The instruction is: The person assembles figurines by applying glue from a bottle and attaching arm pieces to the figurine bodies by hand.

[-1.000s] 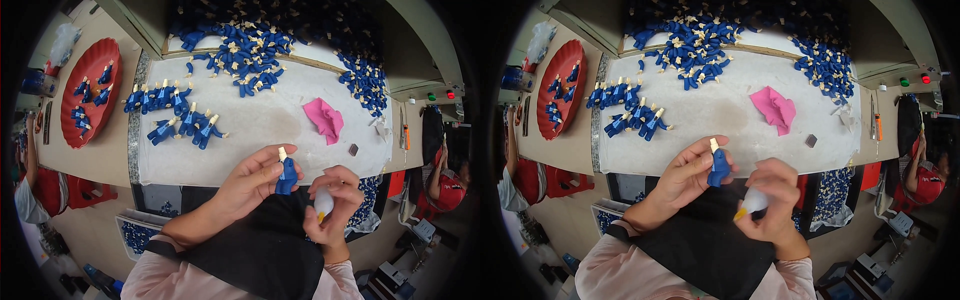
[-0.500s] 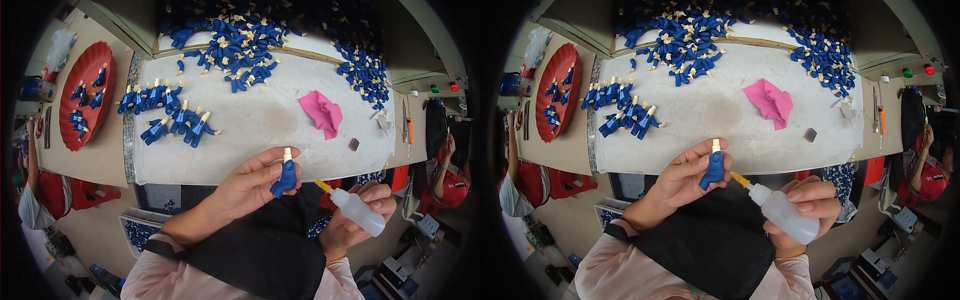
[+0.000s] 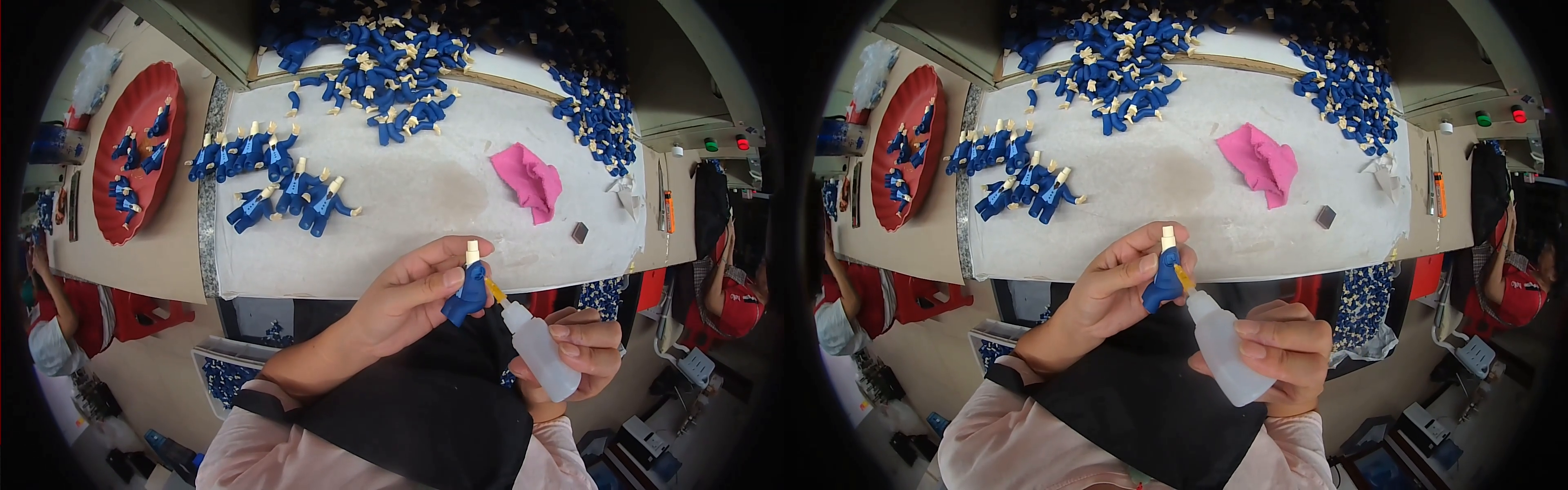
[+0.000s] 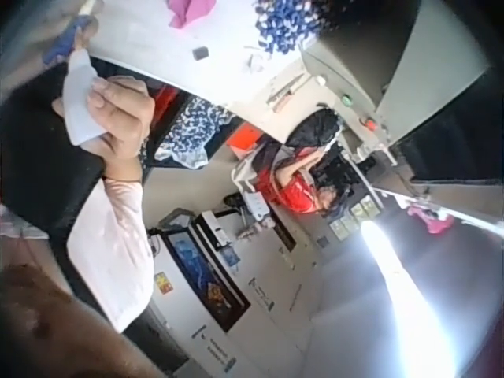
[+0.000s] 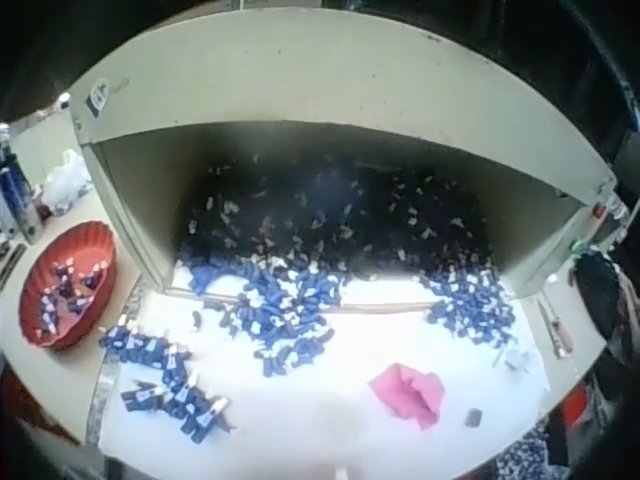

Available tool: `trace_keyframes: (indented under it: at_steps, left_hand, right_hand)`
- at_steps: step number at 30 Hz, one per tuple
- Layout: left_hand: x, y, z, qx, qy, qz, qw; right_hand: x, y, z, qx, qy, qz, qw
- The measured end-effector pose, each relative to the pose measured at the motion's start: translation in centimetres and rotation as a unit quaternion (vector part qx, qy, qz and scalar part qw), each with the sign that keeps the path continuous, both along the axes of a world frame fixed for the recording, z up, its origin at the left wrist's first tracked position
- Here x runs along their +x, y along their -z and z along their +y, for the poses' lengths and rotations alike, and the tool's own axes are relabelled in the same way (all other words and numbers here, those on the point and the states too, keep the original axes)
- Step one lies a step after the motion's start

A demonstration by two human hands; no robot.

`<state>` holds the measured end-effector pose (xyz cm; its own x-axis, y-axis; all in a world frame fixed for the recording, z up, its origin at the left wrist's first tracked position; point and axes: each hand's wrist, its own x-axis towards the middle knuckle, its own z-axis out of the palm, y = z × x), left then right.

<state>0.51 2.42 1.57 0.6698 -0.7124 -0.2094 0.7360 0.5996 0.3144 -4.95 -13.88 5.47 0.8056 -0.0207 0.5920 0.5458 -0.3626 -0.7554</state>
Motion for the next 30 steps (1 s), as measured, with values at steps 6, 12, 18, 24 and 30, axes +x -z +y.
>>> trace_keyframes:
  at_steps: [6, 12, 18, 24, 30]
  left_hand:
    - [0.02, 0.07, 0.0, -0.002, 0.002, -0.004, 1.0]
    - [0.05, 0.03, -0.05, 0.008, -0.003, -0.011, 1.0]
    - [0.05, 0.09, -0.04, 0.025, -0.019, -0.015, 0.999]
    - [0.0, 0.48, -0.19, 0.01, -0.036, -0.04, 0.998]
    - [-0.09, 0.35, -0.21, 0.036, -0.04, -0.042, 0.998]
  right_hand:
    - [0.29, -0.06, -0.01, -0.009, -0.008, -0.001, 1.0]
    - [-0.08, 0.68, 0.23, -0.013, 0.038, -0.032, 0.999]
    - [0.02, 0.67, -0.01, -0.033, 0.024, -0.049, 0.998]
    - [0.01, 0.02, -0.22, -0.071, -0.026, -0.027, 0.997]
    - [-0.33, 0.58, 0.18, -0.03, 0.024, -0.042, 0.998]
